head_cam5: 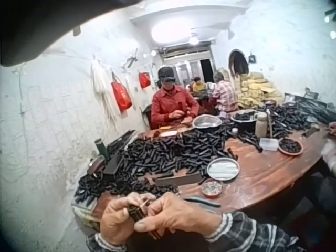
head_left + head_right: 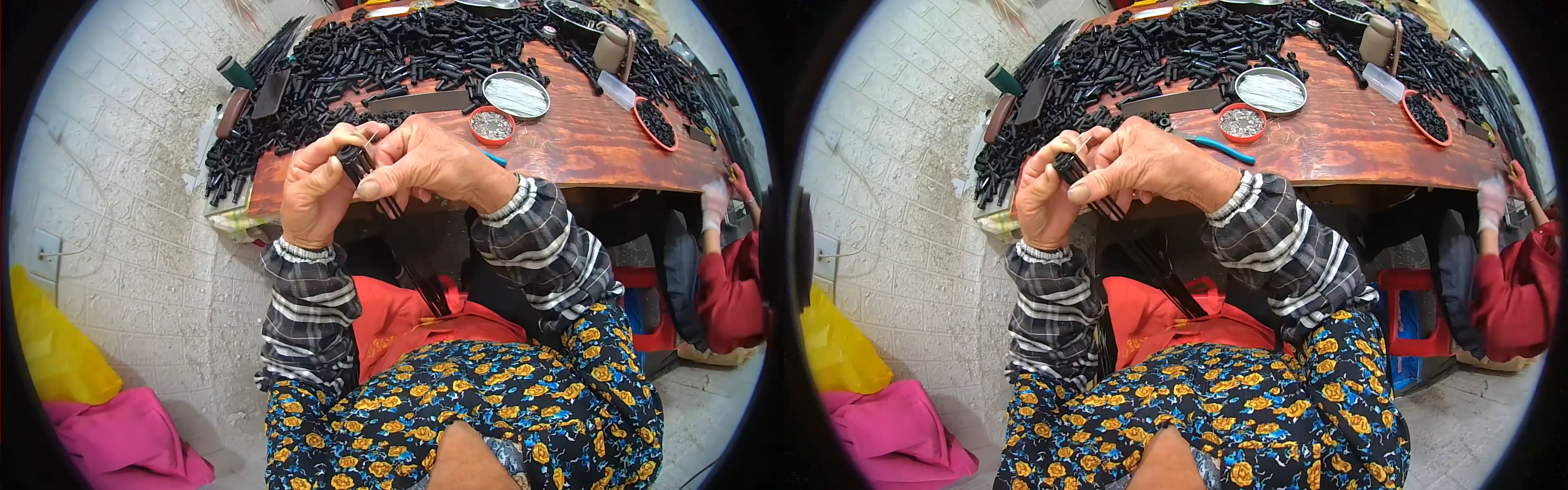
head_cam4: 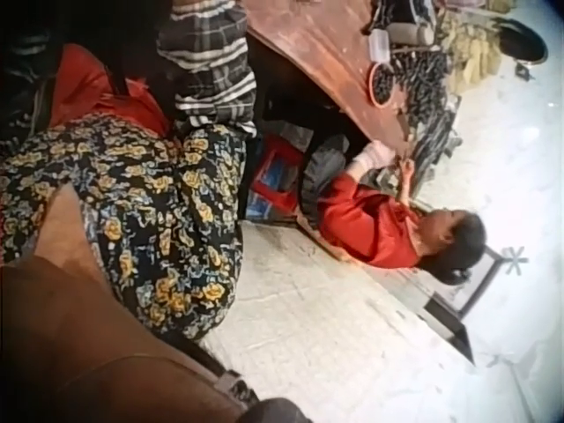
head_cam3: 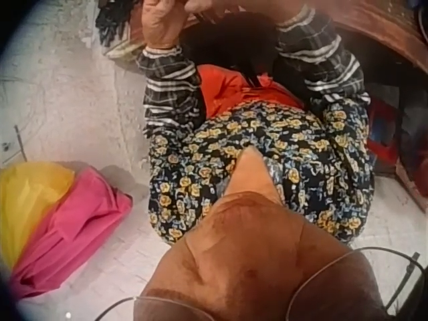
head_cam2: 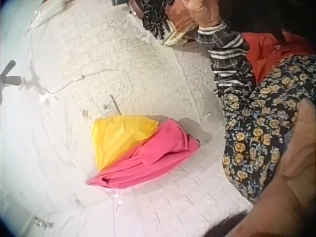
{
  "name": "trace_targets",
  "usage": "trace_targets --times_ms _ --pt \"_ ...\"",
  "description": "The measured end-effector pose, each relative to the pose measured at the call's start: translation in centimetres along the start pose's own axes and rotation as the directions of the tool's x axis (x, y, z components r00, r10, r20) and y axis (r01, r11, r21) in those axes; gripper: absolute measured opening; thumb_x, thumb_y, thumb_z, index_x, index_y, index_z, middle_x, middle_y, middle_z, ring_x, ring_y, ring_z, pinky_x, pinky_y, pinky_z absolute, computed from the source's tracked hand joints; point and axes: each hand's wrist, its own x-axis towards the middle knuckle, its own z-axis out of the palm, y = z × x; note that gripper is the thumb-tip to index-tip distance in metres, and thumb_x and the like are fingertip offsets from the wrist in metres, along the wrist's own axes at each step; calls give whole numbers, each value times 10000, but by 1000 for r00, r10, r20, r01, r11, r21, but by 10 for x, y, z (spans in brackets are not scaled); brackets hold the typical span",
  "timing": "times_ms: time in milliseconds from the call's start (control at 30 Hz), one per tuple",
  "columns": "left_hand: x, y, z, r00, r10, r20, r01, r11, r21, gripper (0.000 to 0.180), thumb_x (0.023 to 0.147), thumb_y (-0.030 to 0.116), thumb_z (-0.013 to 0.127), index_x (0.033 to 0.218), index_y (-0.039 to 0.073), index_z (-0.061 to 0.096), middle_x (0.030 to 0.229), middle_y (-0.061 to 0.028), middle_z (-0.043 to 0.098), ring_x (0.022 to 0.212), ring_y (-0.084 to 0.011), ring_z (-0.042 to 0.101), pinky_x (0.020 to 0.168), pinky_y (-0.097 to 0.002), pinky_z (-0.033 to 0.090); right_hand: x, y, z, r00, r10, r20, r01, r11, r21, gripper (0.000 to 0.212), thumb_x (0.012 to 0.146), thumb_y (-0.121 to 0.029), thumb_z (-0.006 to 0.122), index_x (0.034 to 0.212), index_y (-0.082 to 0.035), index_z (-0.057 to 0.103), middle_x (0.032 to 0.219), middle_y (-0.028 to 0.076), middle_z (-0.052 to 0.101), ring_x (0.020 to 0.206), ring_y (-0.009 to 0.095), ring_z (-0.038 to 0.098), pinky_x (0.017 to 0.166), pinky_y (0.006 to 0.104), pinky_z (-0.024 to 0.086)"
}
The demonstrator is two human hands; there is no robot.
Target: The recorder is assembling small black industrial components by inserting pins and using pliers to crimp or secure them at a shared workbench.
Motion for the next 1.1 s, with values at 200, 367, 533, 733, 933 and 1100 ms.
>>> trace_targets --times_ms 200,367,533,733,933,1100 --pt "0 3 -3 997 -15 77 8 996 94 355 889 270 623 1121 2 644 1093 -151 601 1266 -418 398 1082 -507 264 3 -6 2 990 -64 126 55 996 68 323 736 -262 789 567 -44 621 553 31 614 405 46 438 375 194 294" --pt "10 5 3 975 48 217 -67 995 80 332 878 282 633 1117 55 672 983 -231 682 1348 -498 246 1103 -592 145 18 9 -3 915 -139 379 43 967 250 280 679 -206 806 601 -12 621 555 69 610 456 100 549 426 199 401" --pt "0 15 11 987 47 155 -54 998 39 298 881 185 623 1115 4 660 1071 -239 657 1331 -440 329 1078 -528 284 13 -1 -4 937 -110 332 75 990 116 333 793 -311 751 651 -35 630 612 61 643 464 68 550 390 180 347" --pt "3 12 37 886 38 -462 116 947 301 257 850 5 621 1101 -40 653 1210 -175 607 1072 -181 586 938 -288 452 4 6 -1 970 -187 -154 171 979 -114 283 794 -296 766 704 -42 677 599 -45 577 536 17 485 455 194 372" --pt "4 -17 44 827 12 -563 1 1000 23 370 892 43 617 1252 -7 551 1014 -57 649 901 -112 616 819 -254 486 -1 15 -15 923 -247 -295 136 927 -349 264 838 -244 719 753 4 691 601 -37 582 586 10 470 494 198 362" --pt "3 -29 38 761 -9 -649 77 994 77 237 887 118 655 1094 3 633 930 -46 669 820 -119 632 711 -250 496 0 12 -30 929 -242 -281 136 927 -349 272 850 -245 689 730 -1 706 529 -27 542 494 17 442 424 217 343"
